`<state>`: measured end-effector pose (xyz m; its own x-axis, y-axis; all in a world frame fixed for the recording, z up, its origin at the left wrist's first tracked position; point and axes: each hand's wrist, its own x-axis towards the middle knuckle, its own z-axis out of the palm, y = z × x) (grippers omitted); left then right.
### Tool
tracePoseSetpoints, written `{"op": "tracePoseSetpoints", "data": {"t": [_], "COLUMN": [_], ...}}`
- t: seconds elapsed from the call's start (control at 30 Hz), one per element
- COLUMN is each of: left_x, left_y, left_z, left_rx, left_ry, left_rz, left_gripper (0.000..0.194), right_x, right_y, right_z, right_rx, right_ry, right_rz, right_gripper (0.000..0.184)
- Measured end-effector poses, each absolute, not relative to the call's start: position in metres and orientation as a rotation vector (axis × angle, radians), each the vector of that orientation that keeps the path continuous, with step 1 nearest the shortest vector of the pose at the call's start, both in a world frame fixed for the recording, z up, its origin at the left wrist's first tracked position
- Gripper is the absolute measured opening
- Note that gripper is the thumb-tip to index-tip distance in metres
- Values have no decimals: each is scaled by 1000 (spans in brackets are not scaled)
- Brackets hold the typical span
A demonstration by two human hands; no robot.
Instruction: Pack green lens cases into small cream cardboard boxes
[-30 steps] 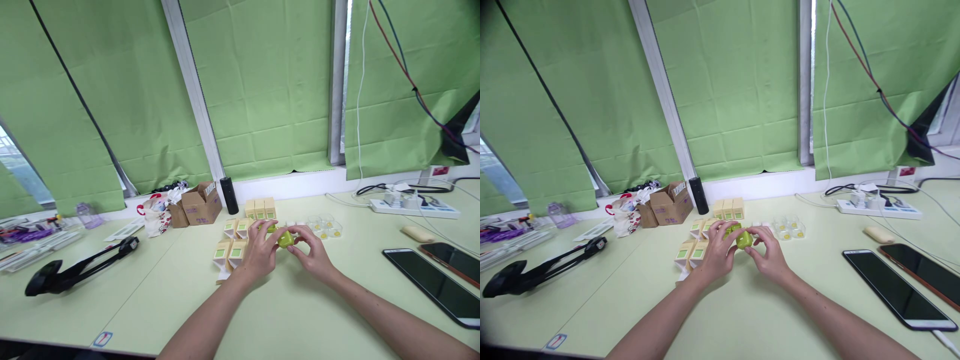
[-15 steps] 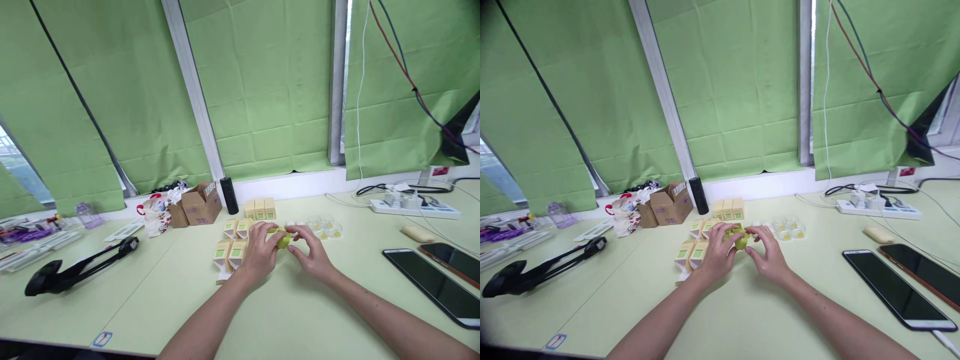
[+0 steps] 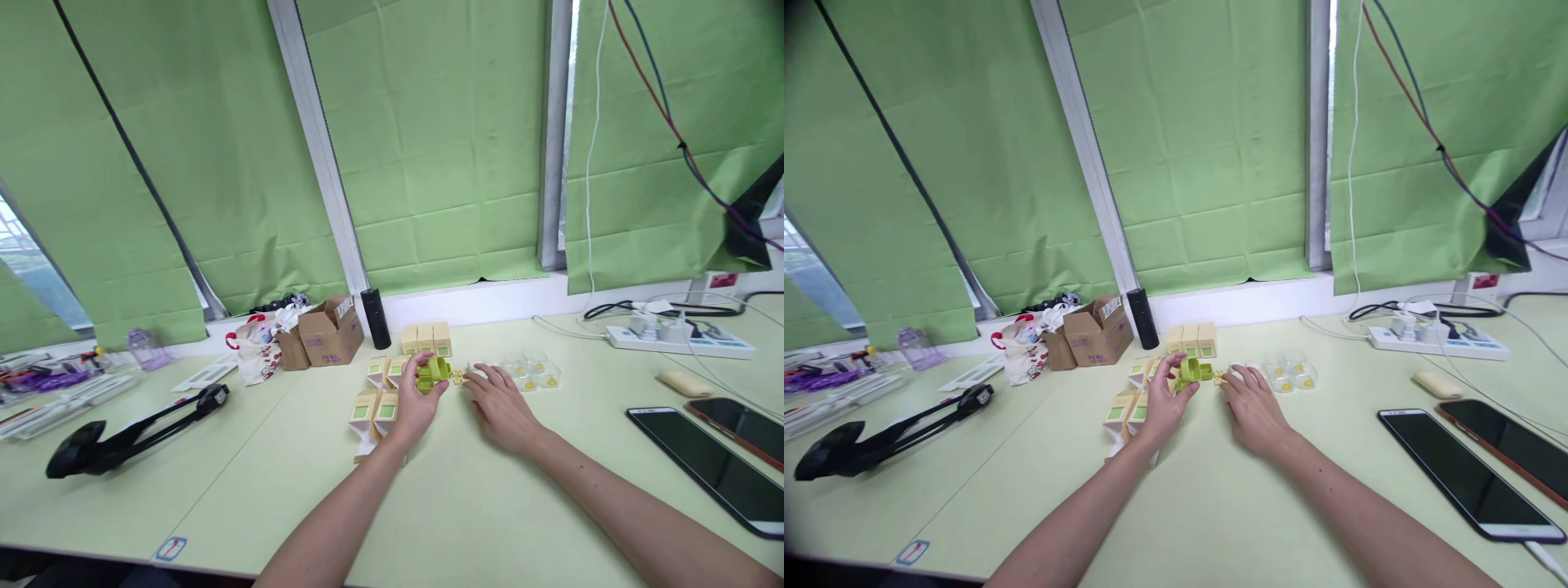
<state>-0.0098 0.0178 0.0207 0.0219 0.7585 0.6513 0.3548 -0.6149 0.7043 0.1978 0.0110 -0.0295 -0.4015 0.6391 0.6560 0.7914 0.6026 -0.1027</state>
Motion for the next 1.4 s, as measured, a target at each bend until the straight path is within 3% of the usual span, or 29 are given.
{"op": "tracePoseSetpoints", "data": {"t": [0.23, 0.43, 0.9, 1.23, 1.4], "left_x": [-9, -7, -10, -11, -11], "left_y": [19, 16, 21, 25, 26], "left_z": [19, 20, 13, 14, 15], "left_rx": [1878, 1835, 1808, 1672, 1624], "left_ry": [1069, 1059, 963, 926, 923], "left_rz": [1557, 1517, 1515, 1522, 1517], "left_gripper": [45, 45, 48, 49, 50], "right_x": [192, 190, 189, 189, 191], "right_y": [11, 14, 20, 9, 11], "right_z": [-37, -36, -40, -24, -24], "right_rx": [-1174, -1253, -1227, -1086, -927], "right_ry": [-2234, -2307, -2329, -2249, -2050], "right_rz": [-422, -516, -526, -465, -394], "right_gripper": [38, 49, 51, 23, 25]}}
